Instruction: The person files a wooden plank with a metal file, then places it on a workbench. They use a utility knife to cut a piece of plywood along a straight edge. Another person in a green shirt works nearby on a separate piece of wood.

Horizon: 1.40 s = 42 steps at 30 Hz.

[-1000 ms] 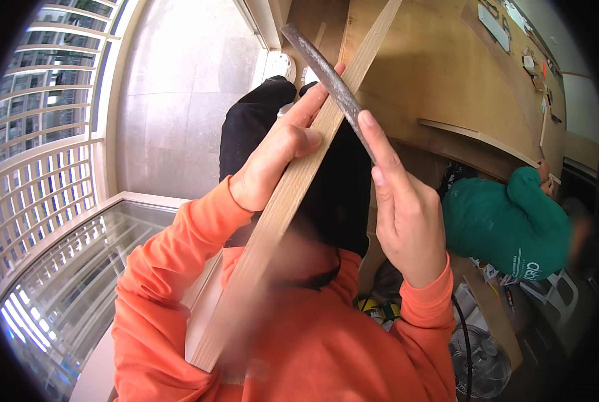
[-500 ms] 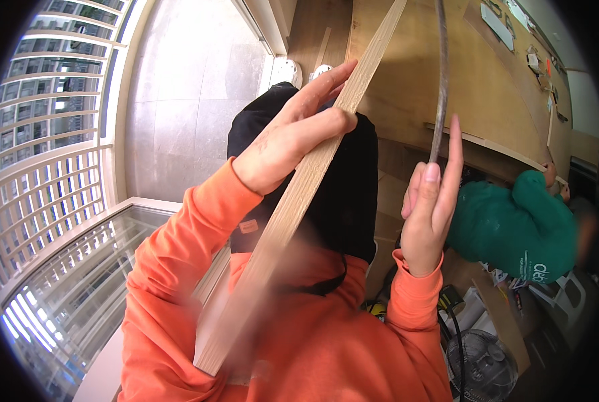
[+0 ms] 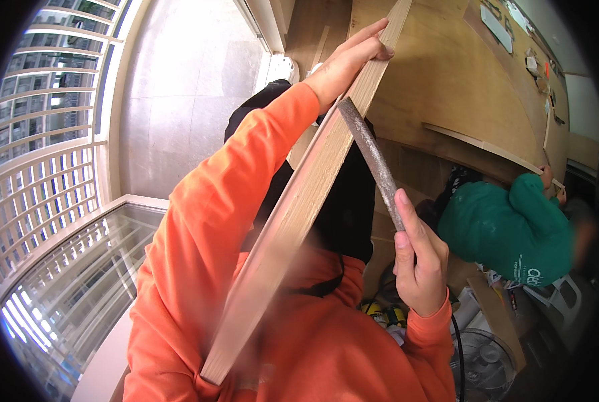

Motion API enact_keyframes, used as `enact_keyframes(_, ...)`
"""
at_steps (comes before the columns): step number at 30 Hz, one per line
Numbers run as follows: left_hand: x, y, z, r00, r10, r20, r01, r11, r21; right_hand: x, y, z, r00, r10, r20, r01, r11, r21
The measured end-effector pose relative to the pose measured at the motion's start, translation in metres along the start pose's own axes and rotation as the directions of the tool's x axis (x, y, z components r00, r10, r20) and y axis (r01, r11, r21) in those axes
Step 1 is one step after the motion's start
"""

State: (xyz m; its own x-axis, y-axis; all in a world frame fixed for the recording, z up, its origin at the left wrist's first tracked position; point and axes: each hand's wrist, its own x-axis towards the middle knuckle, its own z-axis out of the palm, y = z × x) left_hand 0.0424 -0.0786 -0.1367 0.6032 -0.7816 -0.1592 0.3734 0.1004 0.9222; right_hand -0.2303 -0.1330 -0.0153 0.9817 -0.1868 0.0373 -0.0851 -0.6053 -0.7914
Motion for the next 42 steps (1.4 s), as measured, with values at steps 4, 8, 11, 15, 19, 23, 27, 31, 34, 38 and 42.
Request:
enact_keyframes(4, 0.01, -0.012, 0.001, 0.997, 0.077, 0.015, -0.077, 0.997, 0.01, 0.003, -0.013, -0.016, 0.994, 0.048, 0.099, -0.043, 0.998, -0.053)
enact_keyframes(8, 0.011, -0.019, 0.003, 0.992, 0.123, -0.039, -0.122, 0.992, 0.012, 0.025, -0.015, -0.015, 0.995, -0.034, 0.092, 0.04, 0.997, -0.066)
enact_keyframes(11, 0.016, -0.019, 0.0, 0.991, 0.129, -0.034, -0.129, 0.992, 0.013, 0.038, -0.014, -0.01, 0.994, -0.081, 0.078, 0.088, 0.993, -0.084)
enact_keyframes(15, 0.022, -0.022, -0.004, 0.985, 0.173, -0.008, -0.172, 0.985, 0.006, 0.041, -0.022, -0.012, 0.989, -0.057, 0.133, 0.073, 0.99, -0.118)
enact_keyframes(19, 0.026, -0.032, -0.005, 0.991, 0.13, -0.037, -0.132, 0.989, -0.065, 0.045, -0.023, -0.009, 0.979, -0.19, 0.079, 0.196, 0.977, -0.079)
enact_keyframes(23, 0.033, -0.037, -0.01, 0.956, 0.294, 0.015, -0.294, 0.956, 0.011, 0.047, -0.017, -0.004, 0.997, 0.004, 0.074, 0.006, 0.992, -0.127)
enact_keyframes(27, 0.036, -0.042, -0.01, 0.992, 0.127, -0.016, -0.128, 0.987, -0.093, 0.042, -0.021, 0.0, 0.981, -0.19, 0.027, 0.191, 0.979, -0.067)
enact_keyframes(31, 0.036, -0.044, -0.01, 0.968, 0.249, -0.009, -0.249, 0.968, -0.04, 0.057, -0.019, 0.01, 0.995, -0.063, 0.072, 0.07, 0.992, -0.105)
enact_keyframes(34, 0.037, -0.043, -0.014, 0.966, 0.259, -0.001, -0.258, 0.965, 0.039, 0.067, -0.016, 0.015, 0.993, -0.106, 0.05, 0.109, 0.991, -0.074)
enact_keyframes(38, 0.036, -0.04, -0.014, 0.982, 0.188, 0.032, -0.183, 0.977, -0.114, 0.059, -0.021, 0.016, 0.974, -0.227, -0.016, 0.226, 0.972, -0.059)
enact_keyframes(42, 0.027, -0.037, -0.011, 0.936, 0.351, 0.018, -0.351, 0.934, 0.063, 0.062, -0.019, 0.021, 0.996, -0.09, 0.012, 0.091, 0.994, -0.058)
